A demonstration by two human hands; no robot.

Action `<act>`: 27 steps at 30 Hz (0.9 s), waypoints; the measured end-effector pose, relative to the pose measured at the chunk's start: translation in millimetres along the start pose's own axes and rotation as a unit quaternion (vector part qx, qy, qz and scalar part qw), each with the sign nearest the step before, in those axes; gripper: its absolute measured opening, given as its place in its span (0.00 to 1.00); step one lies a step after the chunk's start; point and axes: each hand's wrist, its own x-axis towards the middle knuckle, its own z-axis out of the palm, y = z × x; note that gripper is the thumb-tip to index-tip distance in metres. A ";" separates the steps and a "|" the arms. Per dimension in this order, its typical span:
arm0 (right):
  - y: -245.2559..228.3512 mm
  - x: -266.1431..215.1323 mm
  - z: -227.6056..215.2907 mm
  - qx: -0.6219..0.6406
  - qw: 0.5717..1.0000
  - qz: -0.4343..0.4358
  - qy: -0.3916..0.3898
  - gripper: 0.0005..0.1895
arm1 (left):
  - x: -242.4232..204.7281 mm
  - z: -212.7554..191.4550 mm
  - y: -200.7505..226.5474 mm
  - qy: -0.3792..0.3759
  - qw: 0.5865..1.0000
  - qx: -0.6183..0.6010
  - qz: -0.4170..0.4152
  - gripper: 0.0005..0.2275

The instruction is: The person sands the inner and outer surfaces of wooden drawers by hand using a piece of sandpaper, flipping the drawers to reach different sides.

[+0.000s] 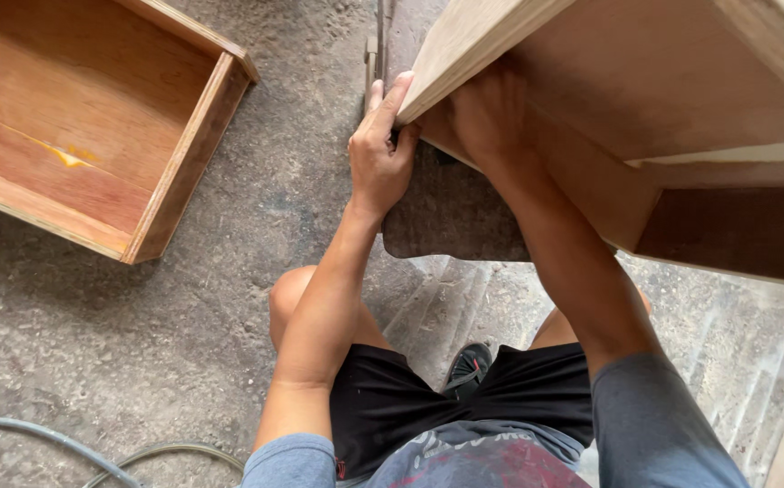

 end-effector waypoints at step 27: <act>1.4 -4.4 -22.0 0.026 0.999 0.021 -0.035 0.20 | -2.2 3.3 -8.3 -0.007 1.000 0.027 -0.013 0.26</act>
